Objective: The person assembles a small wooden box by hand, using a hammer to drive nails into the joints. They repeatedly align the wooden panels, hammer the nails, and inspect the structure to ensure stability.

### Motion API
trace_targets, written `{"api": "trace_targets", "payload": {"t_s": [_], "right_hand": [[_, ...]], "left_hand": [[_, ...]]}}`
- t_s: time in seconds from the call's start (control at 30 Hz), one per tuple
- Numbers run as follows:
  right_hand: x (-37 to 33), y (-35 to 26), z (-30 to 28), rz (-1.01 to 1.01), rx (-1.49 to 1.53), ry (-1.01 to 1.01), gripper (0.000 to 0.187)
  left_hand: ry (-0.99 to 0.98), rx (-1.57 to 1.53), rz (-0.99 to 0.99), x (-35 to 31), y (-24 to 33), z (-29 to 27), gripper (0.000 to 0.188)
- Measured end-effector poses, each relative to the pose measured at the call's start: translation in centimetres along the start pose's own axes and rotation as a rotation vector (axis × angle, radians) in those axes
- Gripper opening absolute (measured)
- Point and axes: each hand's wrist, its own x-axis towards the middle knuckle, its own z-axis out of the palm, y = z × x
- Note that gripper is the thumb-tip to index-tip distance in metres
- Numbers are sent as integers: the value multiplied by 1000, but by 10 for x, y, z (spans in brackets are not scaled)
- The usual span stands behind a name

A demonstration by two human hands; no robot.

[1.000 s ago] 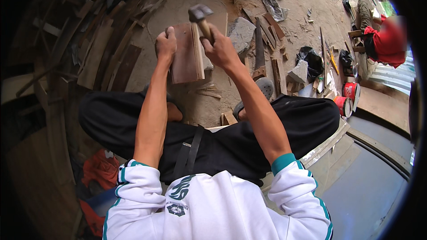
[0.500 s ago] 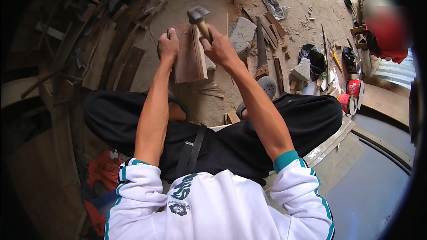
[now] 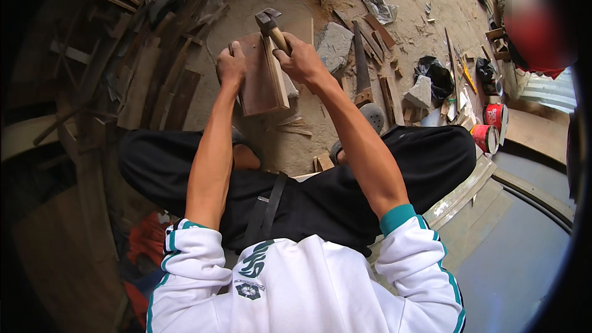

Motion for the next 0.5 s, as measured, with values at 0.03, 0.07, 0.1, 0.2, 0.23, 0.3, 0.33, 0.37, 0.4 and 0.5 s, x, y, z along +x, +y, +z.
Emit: {"api": "trace_targets", "payload": {"t_s": [0.03,0.07,0.1,0.2,0.23,0.3,0.33,0.37,0.4,0.5], "right_hand": [[-2,-7,-6,38,48,-19,42],[-6,-4,-4,70,70,13,42],[-11,2,0,101,91,46,43],[-25,55,14,243,153,125,42],[-30,75,20,294,156,143,41],[-38,95,24,452,192,155,41],[-50,103,24,572,222,154,40],[-64,113,24,693,255,155,40],[-77,127,26,768,222,152,38],[-104,157,50,913,126,91,34]], "left_hand": [[2,1,-10,0,-1,0,57],[5,2,-20,-1,-3,-2,57],[8,3,-30,0,-4,-3,57],[-47,-20,-13,0,1,-1,59],[-45,-37,-36,2,-6,-2,60],[-34,-73,-78,11,-23,-5,62],[-34,-92,-101,8,-20,-9,62],[-36,-110,-121,1,-13,-17,63],[-38,-128,-142,-4,-8,-22,64],[-21,-214,-143,10,-47,-39,65]]}}
